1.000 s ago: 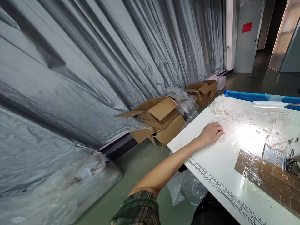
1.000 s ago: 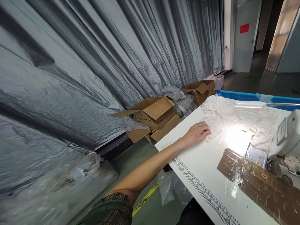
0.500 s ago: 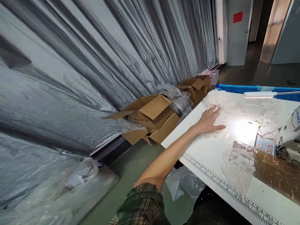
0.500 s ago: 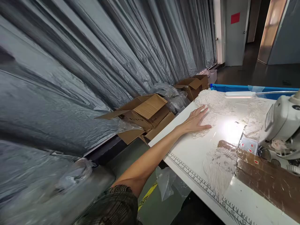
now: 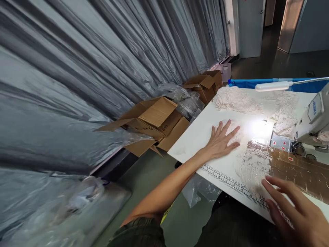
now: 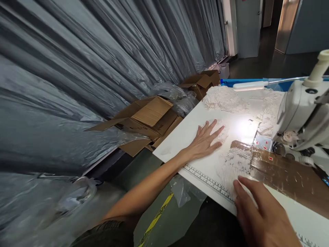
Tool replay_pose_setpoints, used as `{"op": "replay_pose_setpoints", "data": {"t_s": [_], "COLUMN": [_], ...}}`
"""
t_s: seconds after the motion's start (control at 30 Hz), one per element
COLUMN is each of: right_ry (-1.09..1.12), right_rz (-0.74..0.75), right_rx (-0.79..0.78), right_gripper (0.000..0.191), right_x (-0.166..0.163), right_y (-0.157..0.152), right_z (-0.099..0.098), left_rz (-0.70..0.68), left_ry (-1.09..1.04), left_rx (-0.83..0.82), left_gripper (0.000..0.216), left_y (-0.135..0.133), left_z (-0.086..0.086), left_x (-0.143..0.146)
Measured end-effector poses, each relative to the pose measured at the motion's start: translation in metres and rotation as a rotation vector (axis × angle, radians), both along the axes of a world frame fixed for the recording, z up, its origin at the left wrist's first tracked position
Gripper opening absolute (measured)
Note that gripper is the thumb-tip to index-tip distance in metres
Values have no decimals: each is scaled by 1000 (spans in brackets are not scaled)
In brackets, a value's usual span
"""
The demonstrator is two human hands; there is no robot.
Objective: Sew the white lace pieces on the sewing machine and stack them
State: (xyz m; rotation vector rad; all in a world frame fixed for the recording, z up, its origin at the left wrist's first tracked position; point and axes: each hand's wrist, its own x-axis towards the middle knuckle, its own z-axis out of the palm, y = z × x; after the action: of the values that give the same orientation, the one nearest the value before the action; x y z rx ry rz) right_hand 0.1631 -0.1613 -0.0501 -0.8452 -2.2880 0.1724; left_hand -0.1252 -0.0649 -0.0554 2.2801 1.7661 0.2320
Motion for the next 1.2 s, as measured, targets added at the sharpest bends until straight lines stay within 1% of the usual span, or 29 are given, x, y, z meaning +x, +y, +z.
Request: {"op": "replay_pose_setpoints", "data": {"t_s": [0.07,0.13,0.2,0.27,0.3,0.37,0.47,0.57,0.63,0.73,0.8,0.87,0.9,0.97,1.03,1.1,1.13,1.2], "right_ry": [-57,-80,-102,-122,-124,-113,-57,11,67,189,289,402,446,473,398,258,181,59], "right_rz": [62,88,95,87,78,50,-12,-41,-54,-69,-10,66,81,50,-25,-123,-196,-356], "right_rx": [73,126,138,130,127,110,35,-144,-331,-699,-950,-1120,-1165,-1182,-1133,-1040,-972,-862], "right_gripper": [34,31,28,27,27,26,26,28,32,45,52,52,49,46,44,42,39,34], "right_x": [-13,-20,-21,-19,-17,-12,-2,9,16,21,21,20,20,23,29,36,40,46], "right_y": [3,7,9,8,8,7,9,14,18,23,26,29,31,38,50,65,72,87], "right_z": [-4,-7,-9,-7,-6,-4,-1,0,2,7,11,12,12,10,8,7,6,5], "left_rz": [-32,-85,-157,-245,-298,-399,-479,-476,-467,-510,-547,-550,-538,-499,-472,-474,-479,-499], "left_ry": [19,48,70,79,76,52,7,-64,-189,-468,-629,-715,-729,-725,-693,-589,-487,-211], "left_rx": [70,216,403,540,573,566,519,496,429,256,117,-3,-47,-99,-68,65,154,290], "left_gripper": [65,61,54,39,31,21,21,25,25,15,9,8,9,14,19,20,19,20], "left_y": [9,17,20,15,12,4,-3,-8,-13,-25,-31,-33,-32,-25,-12,6,16,36], "left_z": [-4,-5,-4,-2,-2,-1,-1,4,12,27,38,46,49,55,58,58,56,48], "left_x": [-4,-4,4,17,24,37,49,59,68,86,98,107,110,112,110,106,104,102]}}
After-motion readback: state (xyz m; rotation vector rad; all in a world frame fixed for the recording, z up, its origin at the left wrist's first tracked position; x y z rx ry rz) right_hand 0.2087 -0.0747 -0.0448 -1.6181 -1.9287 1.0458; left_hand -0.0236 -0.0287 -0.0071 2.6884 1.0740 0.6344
